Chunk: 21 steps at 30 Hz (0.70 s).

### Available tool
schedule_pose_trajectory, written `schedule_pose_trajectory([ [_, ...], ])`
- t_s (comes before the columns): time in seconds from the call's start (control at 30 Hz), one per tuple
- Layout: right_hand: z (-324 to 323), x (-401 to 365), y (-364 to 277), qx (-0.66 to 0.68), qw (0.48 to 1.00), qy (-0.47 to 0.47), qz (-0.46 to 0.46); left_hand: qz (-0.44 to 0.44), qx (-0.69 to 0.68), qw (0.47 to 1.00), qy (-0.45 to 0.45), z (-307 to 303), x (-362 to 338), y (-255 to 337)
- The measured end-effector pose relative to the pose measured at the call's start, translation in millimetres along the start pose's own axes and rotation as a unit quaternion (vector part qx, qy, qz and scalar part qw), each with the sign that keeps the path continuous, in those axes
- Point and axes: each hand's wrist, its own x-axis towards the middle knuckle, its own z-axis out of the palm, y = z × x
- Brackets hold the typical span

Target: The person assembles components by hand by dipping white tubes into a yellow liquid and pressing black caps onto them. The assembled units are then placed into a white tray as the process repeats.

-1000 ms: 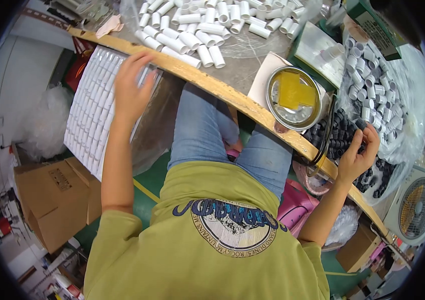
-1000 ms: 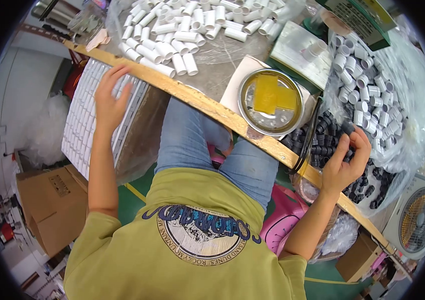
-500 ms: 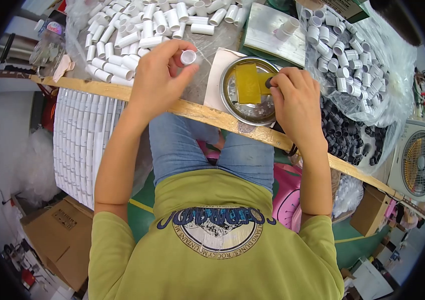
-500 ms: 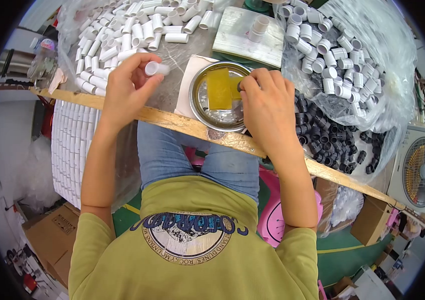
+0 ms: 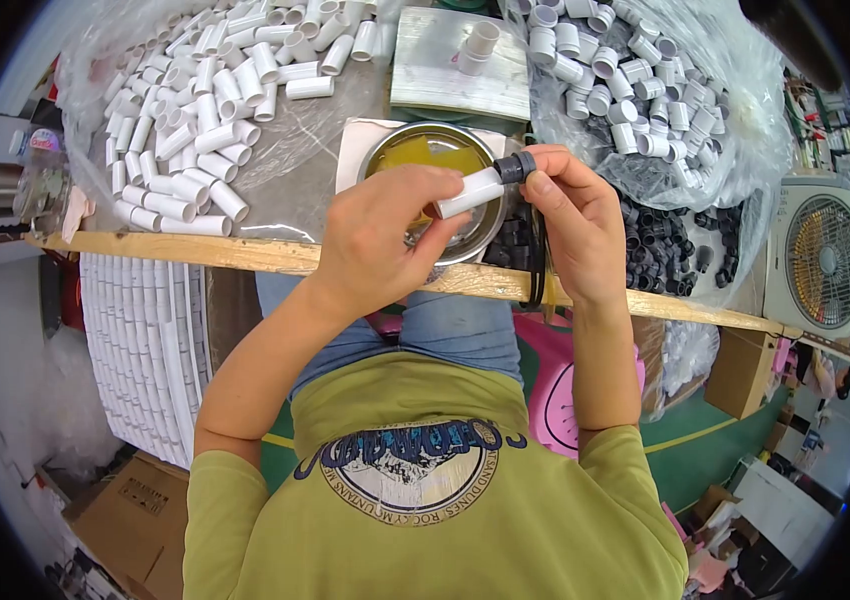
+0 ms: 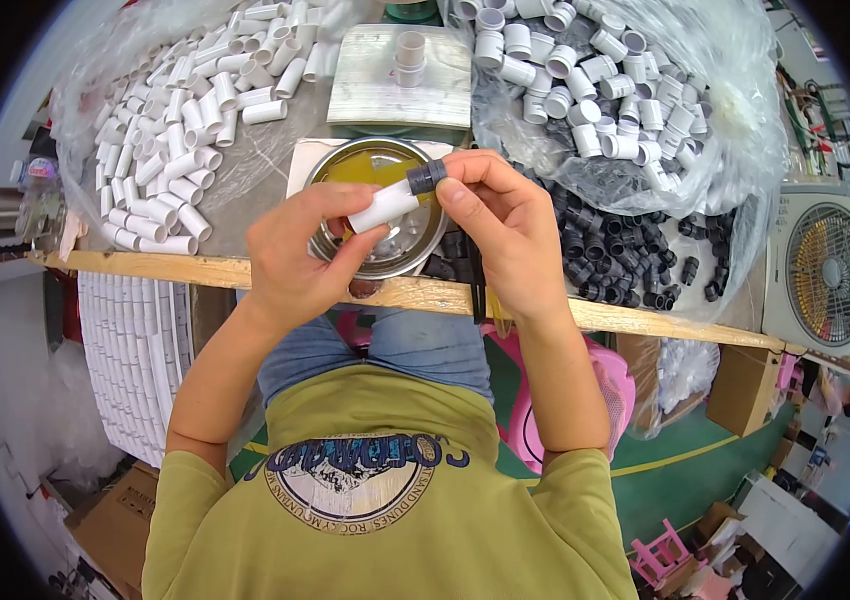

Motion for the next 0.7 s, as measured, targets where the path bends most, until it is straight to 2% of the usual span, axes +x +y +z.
schedule_pose_trajectory([
  [0.03,-3.8,0.0,-0.9,-0.026,1.000,-0.004,-0.004,-0.093,-0.103,0.990,0.002,1.8,-0.2,1.4],
  [0.1,-4.7,-1.5,-2.4,-0.103,0.994,0.000,-0.025,-0.274,-0.300,0.914,0.007,4.3,-0.1,3.3],
  [0.2,-5.4,0.3,-8.5,-0.284,0.943,-0.052,-0.166,-0.408,-0.453,0.790,-0.055,-7.4,10.9,4.8],
  [0.23,-9.7,5.2,-16.7,-0.316,0.925,-0.089,-0.192,-0.417,-0.473,0.773,-0.064,-10.1,13.8,4.0],
  [0.3,-20.3,6.4,-33.0,-0.285,0.952,-0.065,-0.090,-0.436,-0.509,0.737,-0.084,-14.9,17.2,2.7],
  [0.33,-32.6,12.0,-36.4,-0.342,0.937,0.039,-0.066,-0.429,-0.494,0.753,-0.074,-17.0,17.3,3.6],
  [0.37,-53.2,21.7,-38.8,-0.494,0.852,0.146,-0.092,-0.420,-0.478,0.768,-0.063,-19.0,17.0,5.1],
  [0.4,-75.0,26.8,-40.3,-0.653,0.715,0.217,-0.127,-0.411,-0.463,0.784,-0.052,-20.6,17.1,5.4],
  [0.43,-100.5,27.2,-36.3,-0.738,0.625,0.214,-0.136,-0.410,-0.463,0.784,-0.052,-22.4,17.7,3.9],
  [0.53,-103.6,28.1,-33.0,-0.789,0.593,0.160,-0.017,-0.413,-0.467,0.780,-0.054,-24.1,18.2,1.2],
  [0.57,-102.3,33.7,-28.3,-0.785,0.600,0.155,-0.007,-0.418,-0.470,0.775,-0.059,-21.9,18.5,2.1],
  [0.67,-103.0,49.0,-29.4,-0.784,0.603,0.145,-0.022,-0.408,-0.474,0.777,-0.076,-13.7,18.4,4.7],
  [0.7,-109.2,54.2,-28.5,-0.771,0.624,0.116,-0.055,-0.400,-0.474,0.780,-0.081,-11.7,17.7,5.4],
])
